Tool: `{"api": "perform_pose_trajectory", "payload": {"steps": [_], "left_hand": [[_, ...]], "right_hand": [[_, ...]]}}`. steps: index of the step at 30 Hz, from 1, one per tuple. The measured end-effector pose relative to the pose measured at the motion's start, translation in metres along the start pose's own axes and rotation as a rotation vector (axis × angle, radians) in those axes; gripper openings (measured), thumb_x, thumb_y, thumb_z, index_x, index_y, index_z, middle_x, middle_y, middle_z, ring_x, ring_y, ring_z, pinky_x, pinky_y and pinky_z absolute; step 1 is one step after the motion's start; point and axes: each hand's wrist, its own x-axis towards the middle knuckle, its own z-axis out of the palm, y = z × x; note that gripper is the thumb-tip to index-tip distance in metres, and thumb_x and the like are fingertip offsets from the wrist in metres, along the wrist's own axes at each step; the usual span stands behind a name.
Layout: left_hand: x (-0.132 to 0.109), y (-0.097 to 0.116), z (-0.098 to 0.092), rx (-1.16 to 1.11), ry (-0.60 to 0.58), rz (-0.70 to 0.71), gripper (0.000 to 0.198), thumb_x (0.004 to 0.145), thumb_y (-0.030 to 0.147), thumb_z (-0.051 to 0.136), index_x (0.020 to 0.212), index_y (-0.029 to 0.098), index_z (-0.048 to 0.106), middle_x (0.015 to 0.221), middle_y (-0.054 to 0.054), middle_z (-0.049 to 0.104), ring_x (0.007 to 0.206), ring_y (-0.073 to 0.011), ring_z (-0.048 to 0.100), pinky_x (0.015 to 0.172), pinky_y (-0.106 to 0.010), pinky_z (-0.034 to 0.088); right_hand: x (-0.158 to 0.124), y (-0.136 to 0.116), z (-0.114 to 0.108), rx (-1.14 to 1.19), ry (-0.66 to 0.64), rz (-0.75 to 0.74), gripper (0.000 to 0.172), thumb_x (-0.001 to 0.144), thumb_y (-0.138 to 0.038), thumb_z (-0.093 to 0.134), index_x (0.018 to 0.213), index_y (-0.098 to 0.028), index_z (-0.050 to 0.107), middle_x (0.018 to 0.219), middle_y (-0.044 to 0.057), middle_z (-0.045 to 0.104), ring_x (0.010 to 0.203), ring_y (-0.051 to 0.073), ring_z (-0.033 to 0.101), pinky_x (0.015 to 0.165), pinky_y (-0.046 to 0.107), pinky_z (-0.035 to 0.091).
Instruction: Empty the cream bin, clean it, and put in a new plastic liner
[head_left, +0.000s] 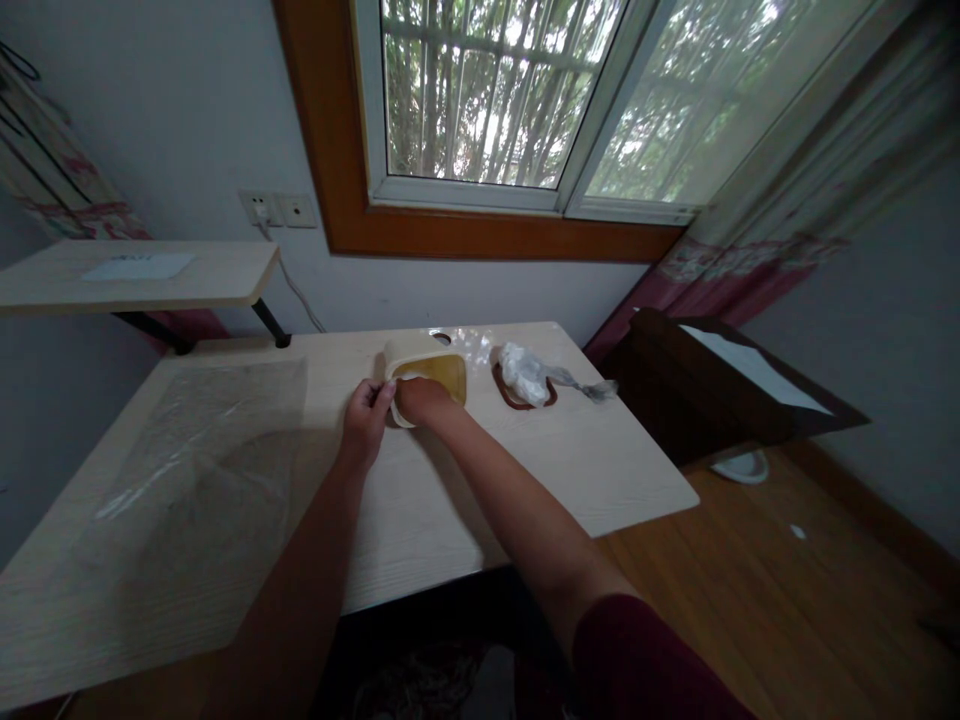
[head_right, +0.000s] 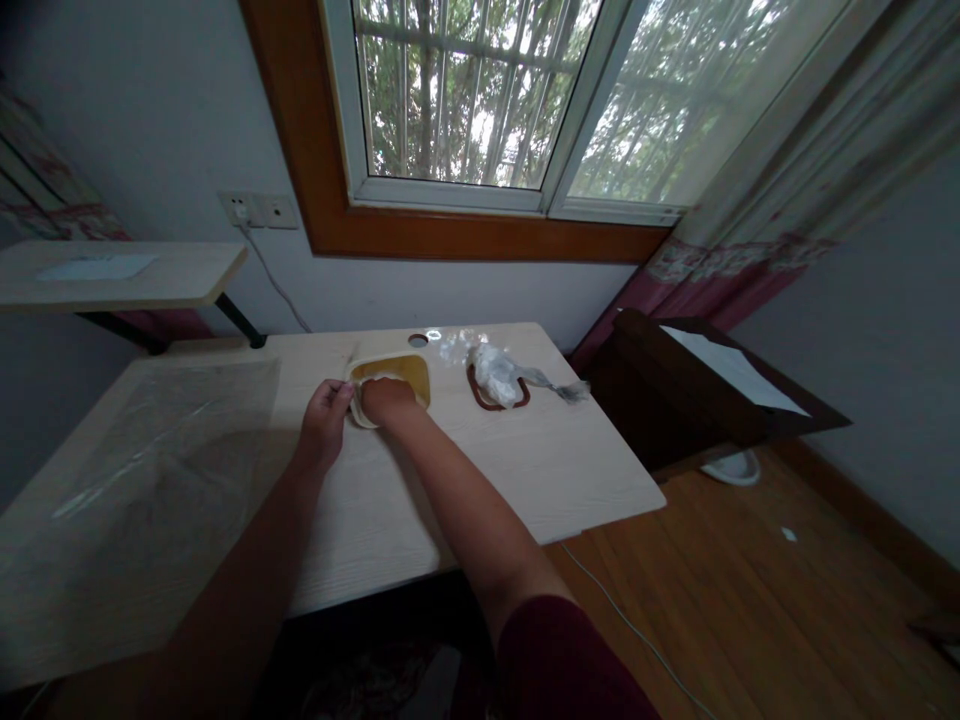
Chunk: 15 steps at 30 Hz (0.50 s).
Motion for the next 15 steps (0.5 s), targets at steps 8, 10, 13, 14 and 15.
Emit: {"api": "perform_pose_trajectory", "payload": {"steps": [8, 10, 13, 14, 15], "left_hand": [[-0.001, 0.004, 0.002, -0.018, 0.040, 0.023, 0.037, 0.080, 0.052, 0.074, 0.086, 0.020, 0.055, 0.073, 0.003, 0.054, 0.064, -0.0119, 0.051, 0.060, -0.024, 0.041], [-0.002, 0.005, 0.002, -0.023, 0.055, 0.038, 0.036, 0.081, 0.050, 0.075, 0.087, 0.020, 0.056, 0.077, 0.002, 0.057, 0.065, -0.0116, 0.053, 0.062, -0.023, 0.042], [-0.002, 0.006, 0.001, -0.045, 0.085, 0.054, 0.035, 0.081, 0.047, 0.076, 0.089, 0.020, 0.056, 0.080, 0.002, 0.058, 0.065, -0.0108, 0.053, 0.062, -0.023, 0.043], [-0.001, 0.005, 0.000, -0.053, 0.090, 0.054, 0.035, 0.080, 0.047, 0.077, 0.089, 0.020, 0.055, 0.080, 0.001, 0.059, 0.065, -0.0107, 0.053, 0.062, -0.023, 0.043], [-0.001, 0.005, 0.000, -0.063, 0.091, 0.051, 0.036, 0.080, 0.046, 0.077, 0.090, 0.020, 0.055, 0.080, 0.001, 0.058, 0.065, -0.0106, 0.053, 0.062, -0.023, 0.043]], "right_hand": [[-0.025, -0.001, -0.007, -0.033, 0.029, 0.006, 0.043, 0.105, -0.030, 0.037, 0.125, -0.011, 0.070, 0.118, 0.022, 0.074, 0.108, 0.032, 0.072, 0.090, 0.041, 0.056], [-0.033, -0.001, -0.010, -0.049, 0.040, -0.002, 0.042, 0.105, -0.031, 0.038, 0.127, -0.012, 0.069, 0.118, 0.022, 0.074, 0.108, 0.032, 0.072, 0.090, 0.041, 0.056], [-0.044, 0.000, -0.015, -0.078, 0.036, -0.024, 0.040, 0.103, -0.031, 0.043, 0.127, -0.012, 0.068, 0.117, 0.021, 0.074, 0.107, 0.032, 0.073, 0.090, 0.042, 0.056], [-0.048, 0.001, -0.016, -0.083, 0.032, -0.029, 0.039, 0.102, -0.030, 0.044, 0.126, -0.012, 0.069, 0.117, 0.021, 0.074, 0.107, 0.032, 0.073, 0.090, 0.042, 0.056], [-0.052, 0.002, -0.018, -0.086, 0.033, -0.031, 0.037, 0.101, -0.028, 0.045, 0.125, -0.012, 0.069, 0.116, 0.020, 0.075, 0.107, 0.032, 0.073, 0.090, 0.042, 0.056]]}}
